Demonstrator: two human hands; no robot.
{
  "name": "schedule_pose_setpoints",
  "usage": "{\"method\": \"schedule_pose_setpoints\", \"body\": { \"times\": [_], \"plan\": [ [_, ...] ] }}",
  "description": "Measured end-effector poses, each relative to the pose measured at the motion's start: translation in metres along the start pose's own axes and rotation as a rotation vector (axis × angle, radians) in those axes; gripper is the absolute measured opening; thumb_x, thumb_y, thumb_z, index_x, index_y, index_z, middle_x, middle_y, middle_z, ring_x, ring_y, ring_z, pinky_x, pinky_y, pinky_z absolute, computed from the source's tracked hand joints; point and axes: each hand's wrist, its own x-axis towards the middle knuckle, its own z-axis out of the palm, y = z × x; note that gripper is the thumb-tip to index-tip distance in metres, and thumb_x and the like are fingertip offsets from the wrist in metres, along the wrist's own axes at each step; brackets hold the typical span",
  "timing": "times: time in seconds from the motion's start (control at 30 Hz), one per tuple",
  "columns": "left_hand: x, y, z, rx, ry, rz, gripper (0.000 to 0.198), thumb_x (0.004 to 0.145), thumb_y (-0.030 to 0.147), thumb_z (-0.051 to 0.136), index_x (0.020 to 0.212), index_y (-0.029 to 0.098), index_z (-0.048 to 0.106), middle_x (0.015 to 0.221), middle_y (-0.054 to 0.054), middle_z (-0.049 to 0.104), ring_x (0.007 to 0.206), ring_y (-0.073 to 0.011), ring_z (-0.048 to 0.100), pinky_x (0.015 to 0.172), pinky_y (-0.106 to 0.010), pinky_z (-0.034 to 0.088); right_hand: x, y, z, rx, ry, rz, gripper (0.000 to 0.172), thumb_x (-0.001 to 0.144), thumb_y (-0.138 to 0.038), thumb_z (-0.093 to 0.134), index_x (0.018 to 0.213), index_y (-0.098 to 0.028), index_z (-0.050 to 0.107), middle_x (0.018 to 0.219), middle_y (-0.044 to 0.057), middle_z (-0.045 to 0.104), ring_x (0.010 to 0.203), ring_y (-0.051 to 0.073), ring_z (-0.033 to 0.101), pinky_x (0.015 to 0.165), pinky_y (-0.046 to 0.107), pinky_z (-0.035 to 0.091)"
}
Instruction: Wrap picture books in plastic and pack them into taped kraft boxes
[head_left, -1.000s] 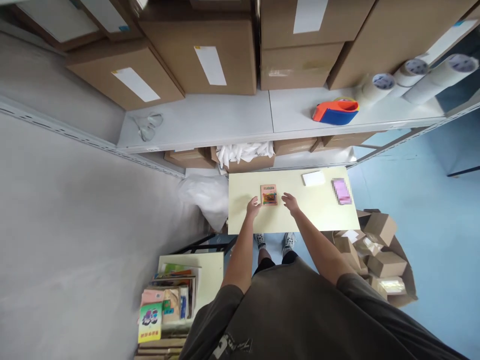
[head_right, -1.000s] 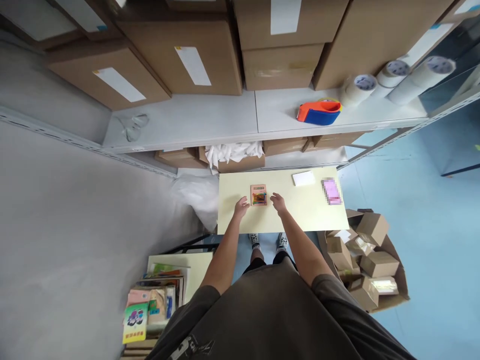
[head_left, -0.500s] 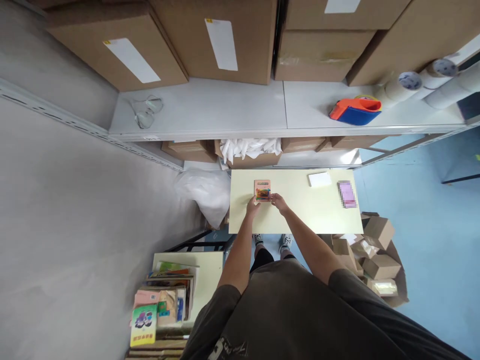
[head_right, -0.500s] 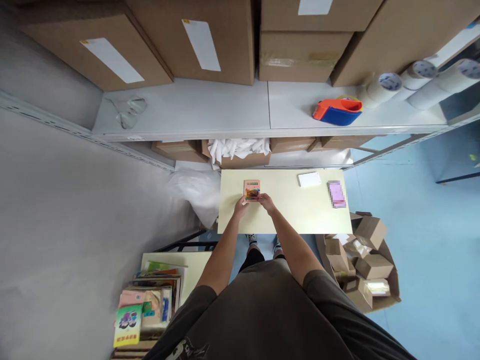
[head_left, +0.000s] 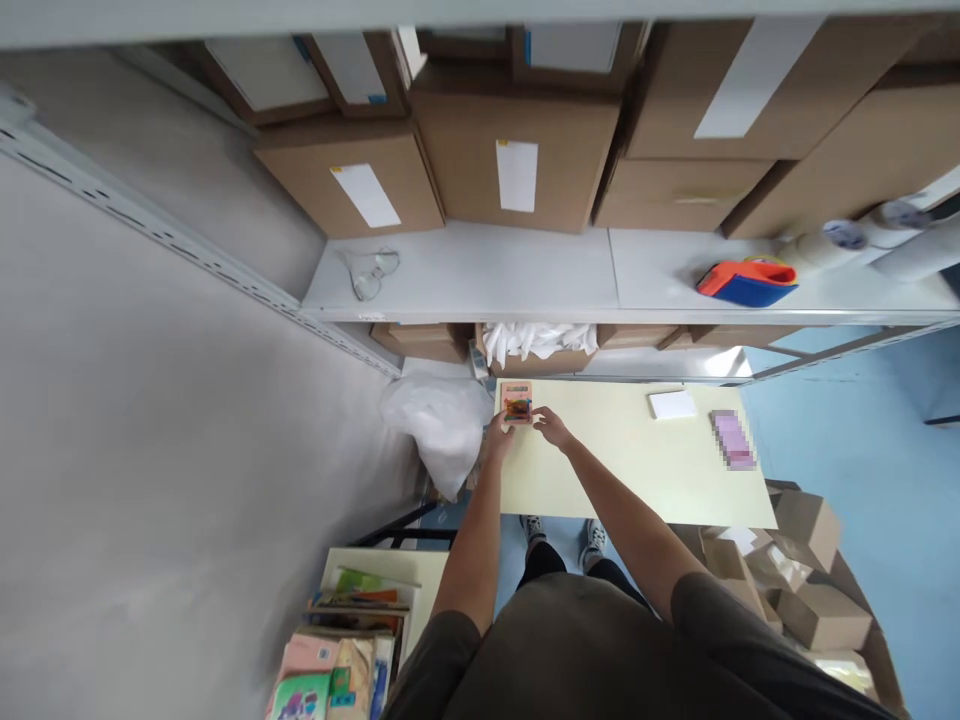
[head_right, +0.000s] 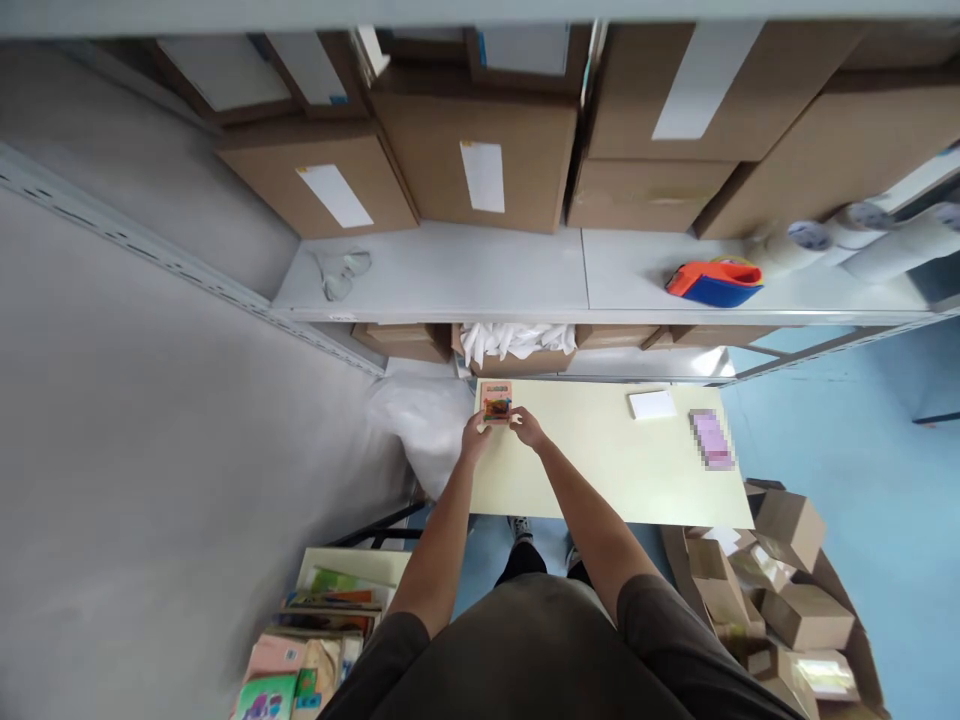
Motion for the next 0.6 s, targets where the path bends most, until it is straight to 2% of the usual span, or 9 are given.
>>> {"method": "schedule_pose_setpoints", "body": {
  "times": [0.07,0.13,0.2,0.27,0.37,0.5,0.6],
  "plan": [
    [-0.009,0.014,-0.005,-0.012,0.031,0.014,0.048,0.083,0.018,0.077,0.131,0.021,0.073,0.134,-0.012,0.072,0.125,-0.0263,0.068,0.112,-0.044,0.053,-0.015,-0.015,-0.017,-0.093,0.072,-0.008,0.028,0.078,-0.026,0.065,0.106,-0.027,0.068,0.123,0.005,0.074,0.113,0.026,0.071,0.092,0.039,0.057],
    [-0.02,0.03,-0.006,-0.052,0.042,0.038,0.043,0.086,0.02,0.074,0.129,0.023,0.073,0.135,-0.011,0.073,0.118,-0.024,0.071,0.103,-0.04,0.058,-0.033,-0.033,-0.04,-0.168,0.135,-0.065,0.029,0.084,-0.027,0.064,0.112,-0.028,0.07,0.127,0.005,0.074,0.118,0.027,0.071,0.097,0.041,0.058],
    [-0.029,0.048,-0.002,-0.104,0.036,0.093,0.04,0.09,0.023,0.071,0.13,0.022,0.073,0.133,-0.011,0.074,0.113,-0.0225,0.074,0.095,-0.035,0.061,-0.055,-0.05,-0.067,-0.228,0.195,-0.131,0.027,0.088,-0.033,0.065,0.113,-0.028,0.072,0.125,0.007,0.076,0.121,0.028,0.07,0.097,0.042,0.059],
    [-0.036,0.071,0.007,-0.127,0.03,0.124,0.036,0.091,0.024,0.069,0.126,0.021,0.075,0.125,-0.012,0.077,0.108,-0.0231,0.075,0.093,-0.037,0.062,-0.077,-0.066,-0.096,-0.261,0.263,-0.191,0.028,0.091,-0.039,0.065,0.115,-0.027,0.074,0.128,0.008,0.075,0.123,0.028,0.07,0.099,0.043,0.059],
    [-0.045,0.114,0.028,-0.119,-0.015,0.195,0.035,0.092,0.023,0.067,0.126,0.019,0.075,0.121,-0.014,0.077,0.11,-0.025,0.075,0.097,-0.042,0.06,-0.109,-0.084,-0.143,-0.298,0.364,-0.26,0.034,0.094,-0.042,0.064,0.122,-0.026,0.073,0.134,0.009,0.074,0.123,0.028,0.07,0.105,0.046,0.057],
    [-0.054,0.178,0.065,-0.092,-0.211,0.353,0.045,0.091,0.025,0.07,0.136,0.023,0.071,0.141,-0.014,0.07,0.13,-0.0278,0.067,0.106,-0.043,0.056,-0.146,-0.098,-0.21,-0.355,0.472,-0.289,0.035,0.096,-0.04,0.061,0.126,-0.025,0.073,0.131,0.01,0.075,0.123,0.029,0.069,0.106,0.047,0.056],
    [-0.059,0.223,0.102,-0.097,-0.317,0.411,0.051,0.092,0.027,0.072,0.143,0.025,0.067,0.151,-0.013,0.064,0.141,-0.0287,0.059,0.113,-0.044,0.051,-0.168,-0.101,-0.26,-0.386,0.543,-0.296,0.038,0.097,-0.039,0.061,0.13,-0.024,0.072,0.133,0.01,0.075,0.124,0.03,0.069,0.108,0.046,0.055]
  ]
}}
